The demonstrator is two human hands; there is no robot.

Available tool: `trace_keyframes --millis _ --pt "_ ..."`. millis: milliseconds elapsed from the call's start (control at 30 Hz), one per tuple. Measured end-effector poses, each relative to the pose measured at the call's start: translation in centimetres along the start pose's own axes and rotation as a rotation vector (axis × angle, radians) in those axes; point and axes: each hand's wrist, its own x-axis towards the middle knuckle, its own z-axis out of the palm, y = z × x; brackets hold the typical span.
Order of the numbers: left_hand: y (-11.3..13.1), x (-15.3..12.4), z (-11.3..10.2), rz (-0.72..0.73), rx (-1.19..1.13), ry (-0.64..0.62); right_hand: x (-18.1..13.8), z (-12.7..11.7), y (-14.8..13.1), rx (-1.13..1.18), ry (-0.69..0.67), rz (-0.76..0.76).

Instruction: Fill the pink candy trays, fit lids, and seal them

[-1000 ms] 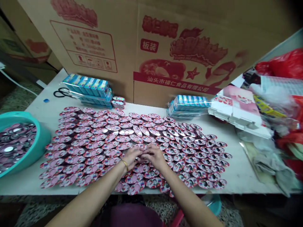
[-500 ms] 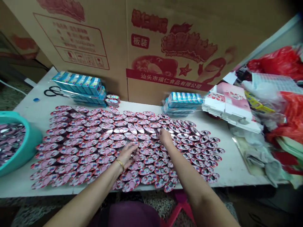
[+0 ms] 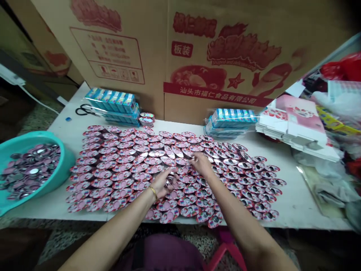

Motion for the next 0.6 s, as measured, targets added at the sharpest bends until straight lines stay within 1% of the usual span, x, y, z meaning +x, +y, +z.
trace_keyframes --millis 33,67,100,133,167,233,267,333,367,433,500,533,600 --pt "-0.1 -0.1 -0.1 0.000 0.031 0.000 -1.4 0.5 -1.4 0.126 -0.008 -0.131" --pt "-0.4 -0.3 -0.1 -0.005 0.067 -0.003 -2.9 1.1 -2.7 0.237 -0.036 -0.230" --pt "-0.8 -0.6 -0.1 -0.017 0.110 -0.008 -4.4 1.7 -3.9 0.323 -0.051 -0.273" --pt "-1.3 -0.9 0.0 -0.038 0.155 -0.021 -5.9 2.4 -4.8 0.389 -0.041 -0.266" --pt "-1.8 -1.4 0.0 -0.063 0.195 -0.044 -7.4 3.1 -5.4 0.443 -0.012 -0.218" --pt "-3.1 -2.4 -0.2 -0.126 0.253 -0.116 -10.8 4.3 -5.1 0.562 0.065 -0.059" --pt "-3.8 -3.0 -0.5 -0.168 0.271 -0.156 -12.8 4.8 -4.3 0.625 0.092 0.025" --pt "-5.1 -4.3 -1.3 -0.271 0.322 -0.216 -17.3 5.6 -1.8 0.705 0.142 0.214" --pt "-5.7 -4.9 -1.7 -0.334 0.364 -0.242 -19.6 5.9 -0.3 0.705 0.180 0.320" --pt "-7.0 -6.0 -2.5 -0.449 0.459 -0.280 -23.3 6.3 2.7 0.616 0.278 0.521" --pt "-8.1 -6.7 -3.0 -0.507 0.532 -0.297 -25.2 6.4 5.2 0.476 0.333 0.627" --pt "-8.5 -7.0 -3.0 -0.512 0.549 -0.301 -25.3 6.3 6.1 0.394 0.331 0.646" --pt "-9.2 -7.4 -2.7 -0.494 0.555 -0.301 -24.3 6.0 7.1 0.220 0.273 0.660"
